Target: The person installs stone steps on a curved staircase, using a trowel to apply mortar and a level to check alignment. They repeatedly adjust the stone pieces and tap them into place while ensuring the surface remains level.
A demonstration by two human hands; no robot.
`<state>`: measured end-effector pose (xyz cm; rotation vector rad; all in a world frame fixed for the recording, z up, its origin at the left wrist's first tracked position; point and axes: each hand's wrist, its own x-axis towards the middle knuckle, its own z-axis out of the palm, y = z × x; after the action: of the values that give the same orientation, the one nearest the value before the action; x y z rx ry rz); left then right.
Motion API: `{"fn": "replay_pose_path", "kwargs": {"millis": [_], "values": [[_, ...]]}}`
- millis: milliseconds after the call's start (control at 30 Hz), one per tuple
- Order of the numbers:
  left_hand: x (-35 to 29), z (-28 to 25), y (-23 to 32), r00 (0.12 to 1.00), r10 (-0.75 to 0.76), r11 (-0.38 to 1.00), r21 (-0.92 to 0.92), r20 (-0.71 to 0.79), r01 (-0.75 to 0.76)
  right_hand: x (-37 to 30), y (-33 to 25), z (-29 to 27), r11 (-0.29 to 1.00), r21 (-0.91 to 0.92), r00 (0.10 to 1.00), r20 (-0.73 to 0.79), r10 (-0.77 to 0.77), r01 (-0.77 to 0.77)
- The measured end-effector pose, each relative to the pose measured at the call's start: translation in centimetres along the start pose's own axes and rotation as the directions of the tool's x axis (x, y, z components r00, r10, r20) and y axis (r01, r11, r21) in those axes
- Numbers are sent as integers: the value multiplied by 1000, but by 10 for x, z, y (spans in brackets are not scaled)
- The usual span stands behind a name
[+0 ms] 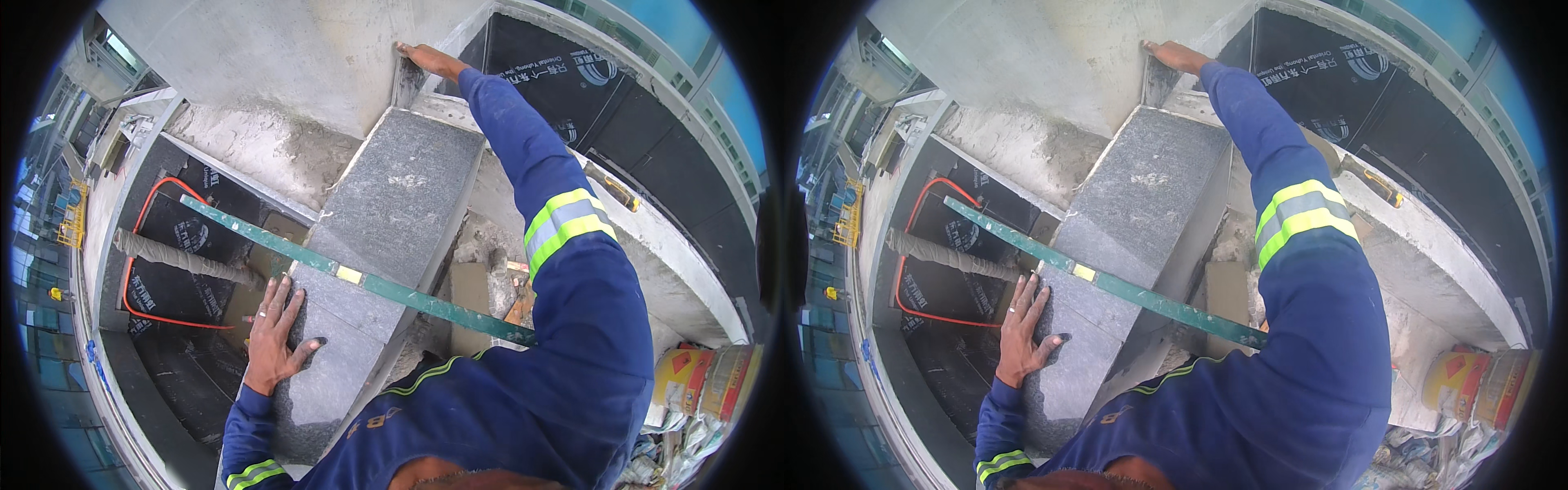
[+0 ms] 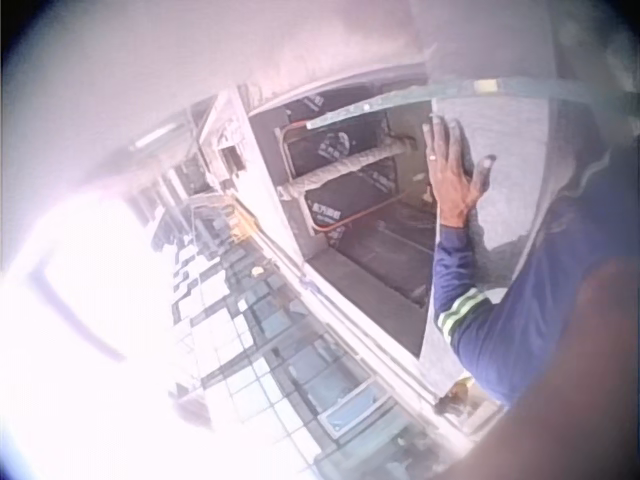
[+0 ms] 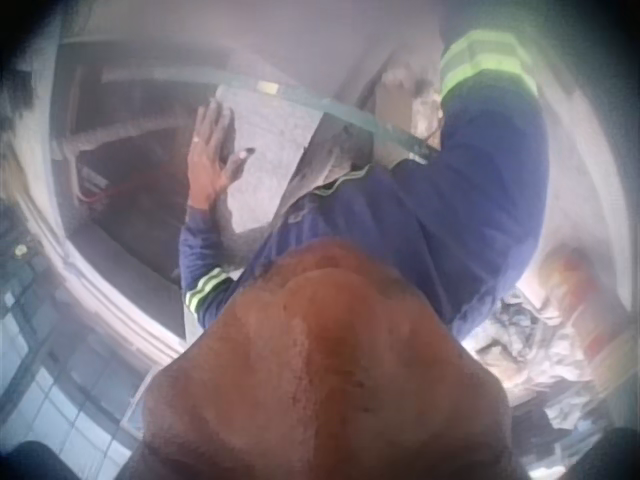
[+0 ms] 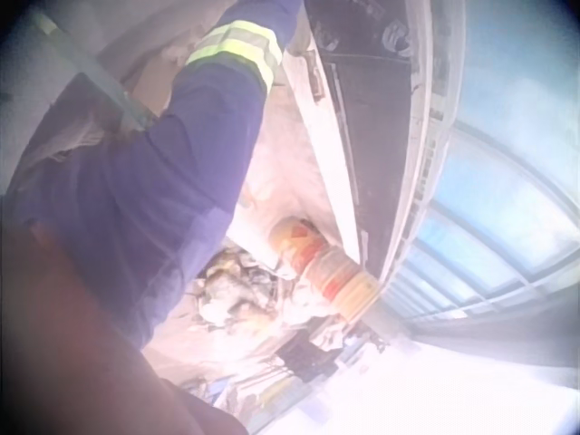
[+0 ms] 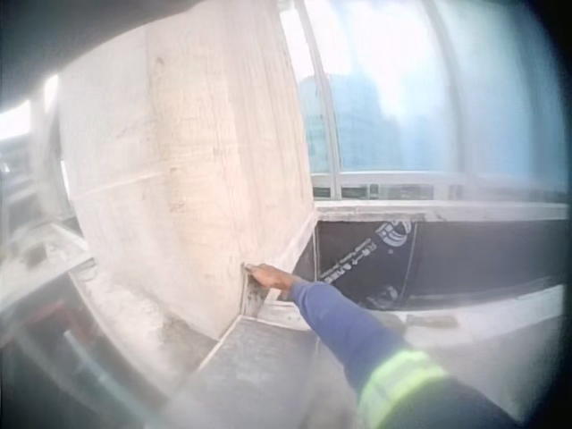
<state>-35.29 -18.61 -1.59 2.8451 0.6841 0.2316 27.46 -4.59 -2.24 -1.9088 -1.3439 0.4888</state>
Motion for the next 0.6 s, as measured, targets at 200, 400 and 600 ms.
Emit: {"fn": "replay_pose_path", "kwargs": {"millis": [200,400,600], "values": [[2,0,-2,996,84,995,44,22,-85,-25,-9,-55,979,-200,996,-60,-60,47],[-7,3,5,991,71,992,100,110,-82,-105,-31,-85,795,-563,970,207,-128,225],[-23,0,20,975,119,976,158,188,-150,-157,-17,-67,762,-579,902,431,-16,290]]}}
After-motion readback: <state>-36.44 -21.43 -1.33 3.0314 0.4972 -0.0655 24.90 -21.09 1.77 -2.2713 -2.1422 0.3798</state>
